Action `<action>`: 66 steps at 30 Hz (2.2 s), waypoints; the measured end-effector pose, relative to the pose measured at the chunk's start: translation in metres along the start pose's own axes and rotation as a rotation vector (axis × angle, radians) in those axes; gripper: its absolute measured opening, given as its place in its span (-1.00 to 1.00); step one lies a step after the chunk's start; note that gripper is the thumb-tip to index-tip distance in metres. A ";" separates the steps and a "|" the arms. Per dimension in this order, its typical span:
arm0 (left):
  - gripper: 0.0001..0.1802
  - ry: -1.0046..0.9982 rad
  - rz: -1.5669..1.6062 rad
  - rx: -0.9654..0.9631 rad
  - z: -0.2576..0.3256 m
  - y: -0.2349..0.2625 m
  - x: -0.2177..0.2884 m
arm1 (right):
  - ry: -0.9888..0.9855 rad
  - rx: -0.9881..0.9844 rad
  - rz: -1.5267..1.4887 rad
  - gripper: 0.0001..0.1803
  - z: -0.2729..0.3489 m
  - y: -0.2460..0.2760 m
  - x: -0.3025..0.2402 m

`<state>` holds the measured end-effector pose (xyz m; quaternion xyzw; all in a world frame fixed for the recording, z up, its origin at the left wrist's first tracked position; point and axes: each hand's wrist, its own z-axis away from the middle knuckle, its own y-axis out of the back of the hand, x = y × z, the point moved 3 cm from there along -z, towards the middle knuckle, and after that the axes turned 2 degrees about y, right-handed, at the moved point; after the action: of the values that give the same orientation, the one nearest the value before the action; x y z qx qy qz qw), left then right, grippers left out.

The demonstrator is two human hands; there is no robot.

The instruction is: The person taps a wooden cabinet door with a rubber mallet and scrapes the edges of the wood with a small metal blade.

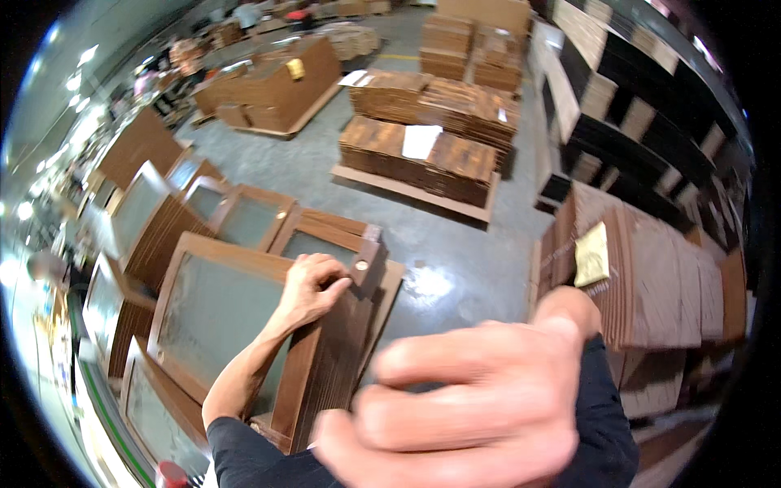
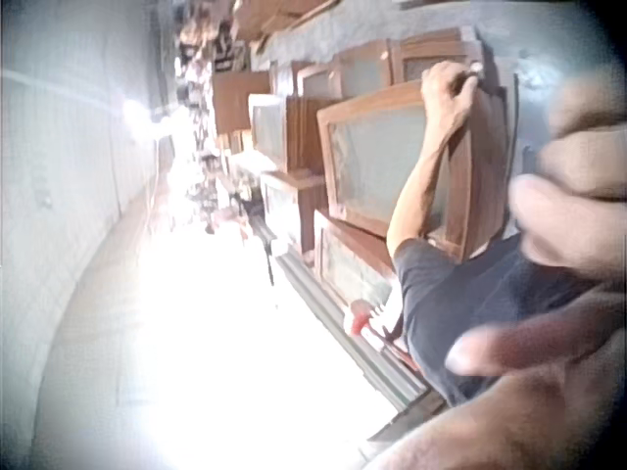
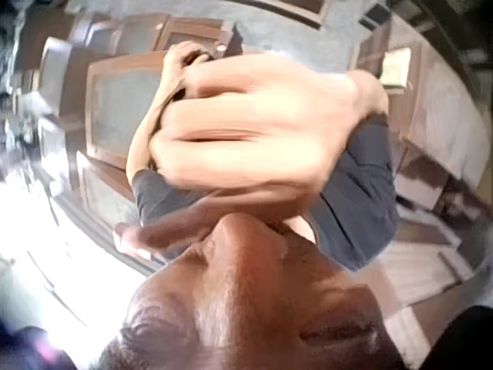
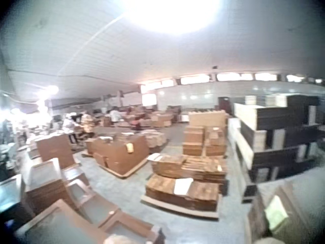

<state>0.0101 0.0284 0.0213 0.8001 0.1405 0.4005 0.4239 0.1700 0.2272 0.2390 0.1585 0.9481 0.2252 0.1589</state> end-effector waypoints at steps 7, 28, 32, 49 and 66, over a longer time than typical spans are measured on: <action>-0.89 -0.003 0.039 -0.002 -0.001 0.005 0.007 | 0.478 0.413 -0.272 -0.87 0.030 0.009 0.040; -0.89 -0.051 0.046 -0.022 -0.013 -0.006 0.013 | -1.031 -0.233 -0.365 -0.65 0.297 -0.149 0.117; -0.89 -0.056 0.052 -0.029 -0.012 -0.005 0.013 | -0.928 -0.142 -0.330 -0.62 0.269 -0.154 0.136; -0.86 -0.031 0.030 -0.070 -0.011 -0.008 0.010 | -1.027 0.030 -0.448 -0.57 0.243 -0.189 0.147; -0.81 0.153 0.139 -0.039 -0.010 -0.007 0.008 | -1.174 0.158 -0.873 -0.75 0.250 -0.205 0.163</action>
<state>0.0087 0.0427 0.0237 0.7666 0.1089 0.4917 0.3984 0.0699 0.2079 -0.1088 -0.1281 0.6970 -0.0496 0.7038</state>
